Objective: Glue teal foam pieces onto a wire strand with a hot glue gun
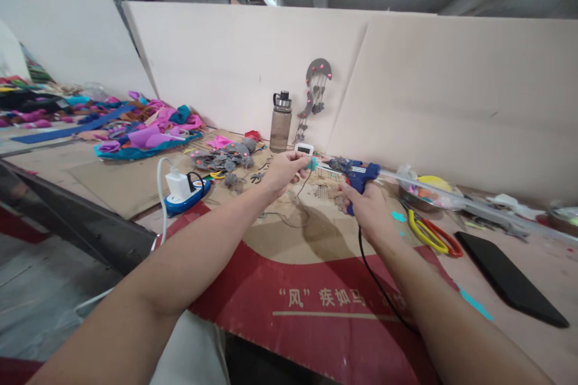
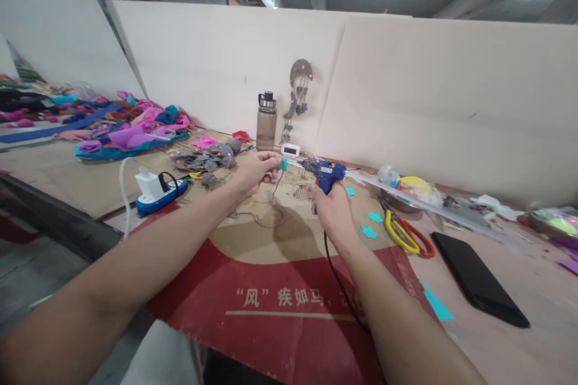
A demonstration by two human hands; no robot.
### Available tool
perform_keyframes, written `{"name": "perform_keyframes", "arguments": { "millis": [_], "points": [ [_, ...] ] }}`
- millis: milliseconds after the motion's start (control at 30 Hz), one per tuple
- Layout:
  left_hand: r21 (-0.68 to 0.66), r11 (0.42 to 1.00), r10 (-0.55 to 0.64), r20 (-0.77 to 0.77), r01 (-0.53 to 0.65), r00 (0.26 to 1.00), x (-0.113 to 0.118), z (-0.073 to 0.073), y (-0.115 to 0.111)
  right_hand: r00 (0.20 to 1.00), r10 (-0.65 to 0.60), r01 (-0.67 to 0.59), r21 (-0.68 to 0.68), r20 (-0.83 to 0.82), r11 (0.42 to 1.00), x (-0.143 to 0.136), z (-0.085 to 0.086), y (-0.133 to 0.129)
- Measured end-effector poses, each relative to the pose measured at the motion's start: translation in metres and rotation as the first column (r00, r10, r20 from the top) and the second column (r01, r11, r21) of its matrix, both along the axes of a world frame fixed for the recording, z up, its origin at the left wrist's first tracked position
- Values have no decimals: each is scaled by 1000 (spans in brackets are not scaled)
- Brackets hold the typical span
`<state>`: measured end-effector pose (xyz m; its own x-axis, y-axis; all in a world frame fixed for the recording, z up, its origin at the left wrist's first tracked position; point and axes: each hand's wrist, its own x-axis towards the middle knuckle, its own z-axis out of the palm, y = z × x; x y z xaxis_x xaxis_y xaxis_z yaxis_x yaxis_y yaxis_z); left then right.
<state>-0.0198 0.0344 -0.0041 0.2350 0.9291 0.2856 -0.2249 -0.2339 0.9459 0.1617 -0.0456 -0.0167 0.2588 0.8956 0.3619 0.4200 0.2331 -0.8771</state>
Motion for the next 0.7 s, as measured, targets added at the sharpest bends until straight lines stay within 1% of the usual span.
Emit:
{"name": "perform_keyframes", "arguments": {
  "millis": [67,133,200,233,267,300,367,400,433,467,500,567,633,667,700],
  "points": [
    [9,1000,-20,-12,20,1000,0,0,0,997,25,-35,-154,-67,987,4,-3,5],
    [15,998,-56,-16,56,998,1,-1,-2,998,16,-35,-302,-65,953,8,-6,9],
    [24,996,-90,-14,91,996,2,-1,-4,1000,10,-2,-417,17,909,13,-8,13],
    [28,995,-98,-14,98,995,3,0,-6,994,6,42,-448,107,893,16,-9,14],
    [32,995,-97,-17,98,995,4,0,-7,973,1,106,-451,231,886,19,-9,15],
    [38,995,-90,-23,91,996,5,0,-9,927,-6,178,-427,374,886,22,-9,16],
    [50,996,-74,-35,76,997,6,1,-11,776,-37,298,-313,630,902,27,-9,17],
    [61,996,-65,-40,67,997,7,1,-12,708,-57,320,-248,704,914,29,-9,16],
    [77,995,-54,-46,57,997,8,1,-12,672,-77,318,-193,736,928,30,-8,16],
    [97,994,-39,-55,45,998,8,2,-13,672,-96,296,-148,734,944,30,-7,15],
    [124,992,-18,-70,27,997,9,2,-14,703,-110,255,-105,702,961,28,-7,14],
    [202,979,53,-123,-27,991,11,2,-17,827,-92,128,-26,554,991,20,-6,12],
    [304,949,143,-198,-78,970,13,2,-21,956,26,-35,25,291,999,8,-7,10],
    [359,929,187,-232,-95,955,14,1,-24,985,108,-115,42,134,993,1,-9,9],
    [410,906,224,-260,-103,939,15,1,-26,982,188,-187,58,-17,981,-6,-10,8]
  ]
}}
